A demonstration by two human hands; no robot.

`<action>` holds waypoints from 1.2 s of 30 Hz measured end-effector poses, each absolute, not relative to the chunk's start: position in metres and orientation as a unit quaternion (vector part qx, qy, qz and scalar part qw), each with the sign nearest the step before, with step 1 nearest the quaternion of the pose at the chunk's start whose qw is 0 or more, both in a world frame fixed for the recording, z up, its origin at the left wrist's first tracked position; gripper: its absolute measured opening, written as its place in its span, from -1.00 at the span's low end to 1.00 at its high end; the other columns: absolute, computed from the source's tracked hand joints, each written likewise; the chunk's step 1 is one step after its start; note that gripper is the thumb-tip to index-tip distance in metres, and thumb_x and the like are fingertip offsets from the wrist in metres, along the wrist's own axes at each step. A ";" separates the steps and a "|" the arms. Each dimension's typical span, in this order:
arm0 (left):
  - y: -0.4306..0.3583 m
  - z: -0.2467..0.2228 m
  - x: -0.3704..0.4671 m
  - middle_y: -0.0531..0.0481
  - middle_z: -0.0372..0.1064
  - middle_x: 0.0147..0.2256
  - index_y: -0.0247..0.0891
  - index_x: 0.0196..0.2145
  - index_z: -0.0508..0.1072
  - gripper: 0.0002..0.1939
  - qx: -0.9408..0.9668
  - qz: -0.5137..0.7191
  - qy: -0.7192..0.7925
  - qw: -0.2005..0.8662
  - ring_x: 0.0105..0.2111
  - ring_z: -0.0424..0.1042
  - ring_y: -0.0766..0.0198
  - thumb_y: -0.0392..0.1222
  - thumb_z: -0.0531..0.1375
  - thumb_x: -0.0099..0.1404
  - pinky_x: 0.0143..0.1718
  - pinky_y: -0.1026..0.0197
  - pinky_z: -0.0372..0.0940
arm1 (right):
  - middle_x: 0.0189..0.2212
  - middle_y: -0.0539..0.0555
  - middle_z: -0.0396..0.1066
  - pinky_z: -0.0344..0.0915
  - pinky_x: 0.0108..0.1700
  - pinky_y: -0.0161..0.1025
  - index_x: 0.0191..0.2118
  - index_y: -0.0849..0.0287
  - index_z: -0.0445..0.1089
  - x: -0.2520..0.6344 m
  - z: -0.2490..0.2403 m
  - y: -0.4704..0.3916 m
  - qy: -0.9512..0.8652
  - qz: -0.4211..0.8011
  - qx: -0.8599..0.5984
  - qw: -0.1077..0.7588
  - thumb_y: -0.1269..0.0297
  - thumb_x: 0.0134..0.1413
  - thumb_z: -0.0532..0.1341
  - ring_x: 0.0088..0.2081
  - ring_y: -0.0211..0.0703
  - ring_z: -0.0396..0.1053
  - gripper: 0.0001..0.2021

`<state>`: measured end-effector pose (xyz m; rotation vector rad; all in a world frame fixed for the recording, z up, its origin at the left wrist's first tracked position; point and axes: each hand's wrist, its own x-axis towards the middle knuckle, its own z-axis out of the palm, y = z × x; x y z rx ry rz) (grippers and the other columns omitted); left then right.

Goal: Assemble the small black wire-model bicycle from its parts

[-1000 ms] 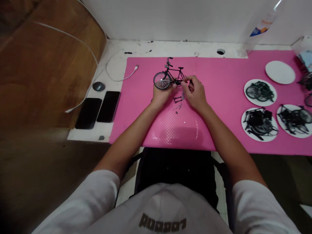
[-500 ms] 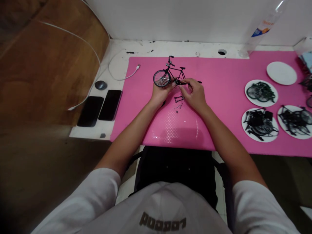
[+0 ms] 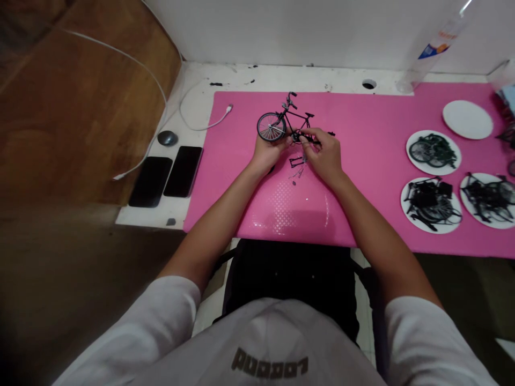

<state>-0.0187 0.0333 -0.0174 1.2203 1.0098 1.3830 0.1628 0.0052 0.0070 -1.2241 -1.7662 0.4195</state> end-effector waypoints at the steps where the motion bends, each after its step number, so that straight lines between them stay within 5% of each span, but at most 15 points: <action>1: 0.033 -0.018 -0.019 -0.19 0.72 -0.12 -0.22 -0.11 0.71 -0.66 0.505 0.568 0.415 0.501 0.01 0.70 0.02 -0.02 0.56 0.24 0.19 -0.10 0.56 | -0.08 0.20 0.69 0.55 -0.12 -0.06 0.01 0.07 0.67 0.163 0.007 0.005 -0.715 0.175 -0.496 0.460 -0.30 0.42 0.24 -0.17 0.03 0.60 -0.47; 17: 0.033 -0.018 -0.023 -0.18 0.69 -0.17 -0.18 -0.05 0.69 -0.51 0.507 0.542 0.397 0.540 -0.08 0.73 0.05 0.28 0.46 0.34 0.01 0.05 0.61 | -0.05 0.15 0.68 0.50 -0.18 -0.05 0.11 0.00 0.65 0.166 0.004 0.006 -0.726 0.156 -0.488 0.459 -0.35 0.41 0.21 -0.22 0.03 0.56 -0.44; 27: 0.033 -0.019 -0.025 -0.21 0.69 -0.11 -0.18 0.04 0.68 -0.54 0.502 0.530 0.402 0.553 -0.04 0.72 0.07 0.20 0.45 0.39 0.05 0.06 0.58 | -0.05 0.15 0.67 0.49 -0.17 -0.03 0.13 0.00 0.64 0.167 0.001 0.006 -0.724 0.163 -0.486 0.461 -0.35 0.40 0.22 -0.27 -0.01 0.51 -0.43; 36: 0.030 -0.010 -0.026 -0.22 0.69 -0.13 -0.16 0.03 0.69 -0.51 0.484 0.513 0.384 0.596 0.04 0.70 -0.03 0.22 0.50 0.33 0.11 -0.05 0.58 | -0.36 0.08 0.47 0.53 -0.12 0.06 0.22 0.00 0.57 0.168 0.001 0.006 -0.726 0.155 -0.502 0.443 -0.41 0.38 0.20 -0.25 0.08 0.52 -0.36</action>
